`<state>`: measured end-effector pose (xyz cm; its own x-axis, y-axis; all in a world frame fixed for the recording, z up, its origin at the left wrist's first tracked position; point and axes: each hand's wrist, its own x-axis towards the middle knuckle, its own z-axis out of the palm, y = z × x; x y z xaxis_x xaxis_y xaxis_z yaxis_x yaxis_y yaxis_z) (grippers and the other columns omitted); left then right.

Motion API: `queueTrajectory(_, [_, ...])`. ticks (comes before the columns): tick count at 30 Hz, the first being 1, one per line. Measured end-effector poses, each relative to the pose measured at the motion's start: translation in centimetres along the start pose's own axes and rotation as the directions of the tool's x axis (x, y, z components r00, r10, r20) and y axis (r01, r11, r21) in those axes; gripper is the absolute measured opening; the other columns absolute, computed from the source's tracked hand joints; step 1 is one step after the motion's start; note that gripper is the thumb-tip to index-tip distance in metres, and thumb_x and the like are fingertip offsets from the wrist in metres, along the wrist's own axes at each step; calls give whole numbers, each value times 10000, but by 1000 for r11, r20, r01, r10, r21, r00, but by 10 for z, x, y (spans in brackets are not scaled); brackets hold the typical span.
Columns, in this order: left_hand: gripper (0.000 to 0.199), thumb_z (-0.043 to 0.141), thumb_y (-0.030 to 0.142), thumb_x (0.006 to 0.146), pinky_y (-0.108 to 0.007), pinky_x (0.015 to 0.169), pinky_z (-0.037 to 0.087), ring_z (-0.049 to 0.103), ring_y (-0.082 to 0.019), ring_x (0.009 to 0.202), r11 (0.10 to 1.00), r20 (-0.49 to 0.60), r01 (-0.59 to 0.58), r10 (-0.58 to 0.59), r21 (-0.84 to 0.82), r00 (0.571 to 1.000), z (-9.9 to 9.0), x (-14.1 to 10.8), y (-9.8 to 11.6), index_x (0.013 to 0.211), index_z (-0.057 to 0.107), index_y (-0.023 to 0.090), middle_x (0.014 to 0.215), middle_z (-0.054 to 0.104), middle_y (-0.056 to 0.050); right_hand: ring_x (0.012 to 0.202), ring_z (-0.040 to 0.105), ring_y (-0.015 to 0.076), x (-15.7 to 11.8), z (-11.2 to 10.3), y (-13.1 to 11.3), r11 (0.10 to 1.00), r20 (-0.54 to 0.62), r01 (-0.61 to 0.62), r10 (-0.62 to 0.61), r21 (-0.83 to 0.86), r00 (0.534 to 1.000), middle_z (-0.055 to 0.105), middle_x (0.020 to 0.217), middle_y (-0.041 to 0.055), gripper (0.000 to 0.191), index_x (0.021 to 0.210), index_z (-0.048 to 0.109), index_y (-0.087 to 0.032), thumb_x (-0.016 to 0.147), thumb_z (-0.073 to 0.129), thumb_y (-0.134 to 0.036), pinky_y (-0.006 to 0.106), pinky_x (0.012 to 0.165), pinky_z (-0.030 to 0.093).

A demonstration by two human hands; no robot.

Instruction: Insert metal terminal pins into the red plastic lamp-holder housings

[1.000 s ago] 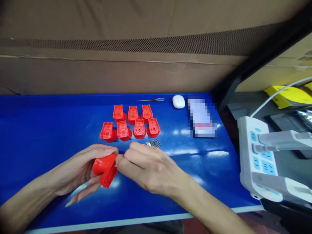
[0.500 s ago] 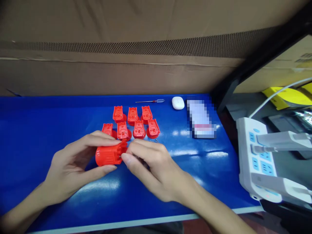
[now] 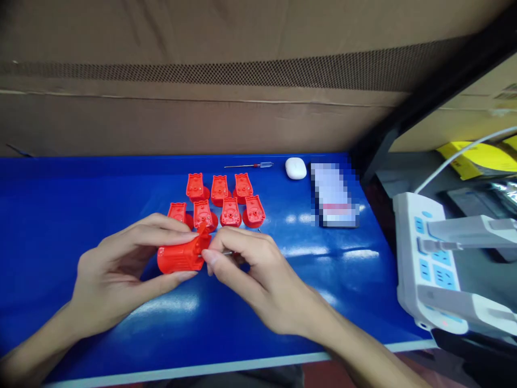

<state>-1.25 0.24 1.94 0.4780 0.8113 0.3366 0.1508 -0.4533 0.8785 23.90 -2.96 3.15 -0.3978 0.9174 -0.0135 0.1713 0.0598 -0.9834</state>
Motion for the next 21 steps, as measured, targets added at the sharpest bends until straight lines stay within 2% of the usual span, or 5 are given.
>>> queueTrajectory(4, [471,916,128,865,-432,991,684,775,-260,1123,1000,-15,10,-10,24,1000,-1,-1,-1,1296,781,262,1217,794,-95,731,540,161,1,-2,-1,996,4,56,-56,-74,998,633,830,4,309,929,666,-213,1167,559,-380,301,695,424])
queueTrajectory(10, [420,912,196,878,-371,887,690,792,-239,1013,998,-6,53,-53,37,999,-2,1,0,1275,781,235,1161,808,-93,860,635,189,-1,-4,9,905,12,269,-281,-330,960,699,984,50,185,1079,725,-215,1161,568,-267,328,811,511])
queueTrajectory(14, [246,847,262,944,-268,749,654,764,-170,817,973,59,221,-217,-67,974,-4,1,7,1167,753,216,982,806,-48,875,633,202,-4,0,20,778,48,396,-429,-488,902,700,980,63,199,1148,733,-222,1144,544,-158,348,815,538])
queueTrajectory(17, [227,746,414,1026,-199,539,547,642,-119,584,821,253,519,-463,-240,850,-7,0,9,990,688,198,719,706,0,817,628,200,-2,2,19,668,94,467,-514,-579,852,707,900,55,221,1124,736,-209,1134,531,-128,359,770,560])
queueTrajectory(21, [436,577,575,1076,-183,368,398,538,-118,417,457,570,822,-595,-339,566,-9,-6,1,880,640,190,576,627,-8,740,634,200,2,2,12,412,226,613,-675,-674,703,743,840,67,262,1012,745,-161,1096,518,-60,356,676,590])
